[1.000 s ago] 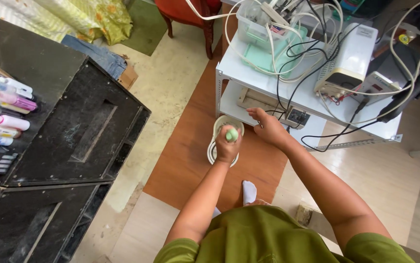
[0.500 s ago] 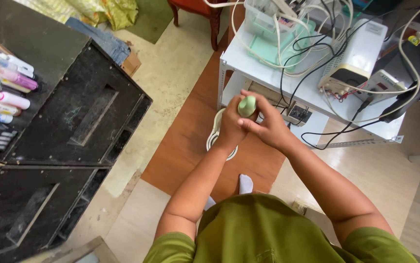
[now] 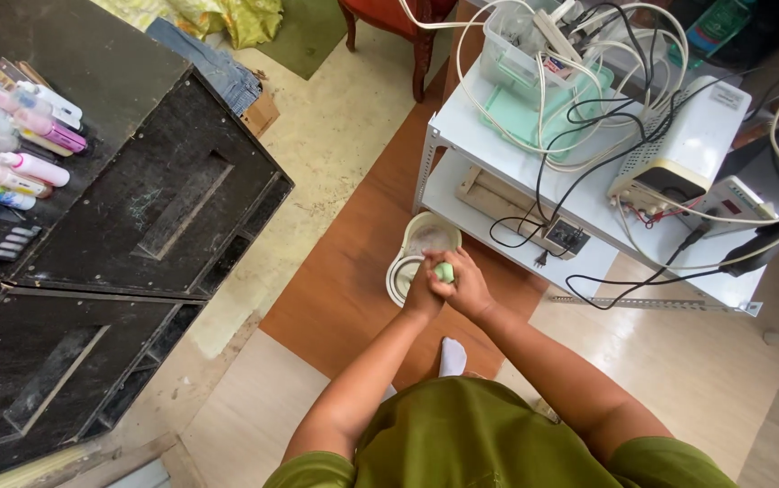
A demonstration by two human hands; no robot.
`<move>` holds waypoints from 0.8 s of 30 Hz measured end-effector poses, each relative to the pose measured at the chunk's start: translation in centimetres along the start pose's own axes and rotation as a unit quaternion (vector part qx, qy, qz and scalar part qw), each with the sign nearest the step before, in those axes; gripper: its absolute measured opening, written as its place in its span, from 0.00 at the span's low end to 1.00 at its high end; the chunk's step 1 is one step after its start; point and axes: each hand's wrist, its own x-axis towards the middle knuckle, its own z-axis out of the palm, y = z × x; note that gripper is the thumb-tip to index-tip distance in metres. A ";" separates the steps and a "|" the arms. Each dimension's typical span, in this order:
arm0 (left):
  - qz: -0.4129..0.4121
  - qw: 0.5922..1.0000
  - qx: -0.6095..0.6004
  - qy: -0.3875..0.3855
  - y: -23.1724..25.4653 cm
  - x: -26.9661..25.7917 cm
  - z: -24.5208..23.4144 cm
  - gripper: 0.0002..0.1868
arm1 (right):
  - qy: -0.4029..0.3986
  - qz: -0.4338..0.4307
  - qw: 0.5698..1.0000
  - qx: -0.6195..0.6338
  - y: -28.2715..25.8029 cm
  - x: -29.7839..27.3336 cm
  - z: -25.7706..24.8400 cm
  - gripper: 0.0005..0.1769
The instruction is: The person is mopping the floor using a spin mop.
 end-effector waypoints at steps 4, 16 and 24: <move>-0.004 0.989 0.148 -0.026 -3.2 -1.3 -0.6 0.29 | -0.030 0.019 0.999 0.011 0.5 1.3 -2.0 0.13; -0.243 0.945 0.218 0.021 -8.5 -5.7 -7.2 0.45 | 0.134 -0.132 0.964 0.188 -10.0 6.9 -7.9 0.14; -0.290 0.935 0.202 0.016 -10.7 -8.0 -8.5 0.43 | 0.004 0.066 0.996 0.065 0.6 2.3 0.7 0.15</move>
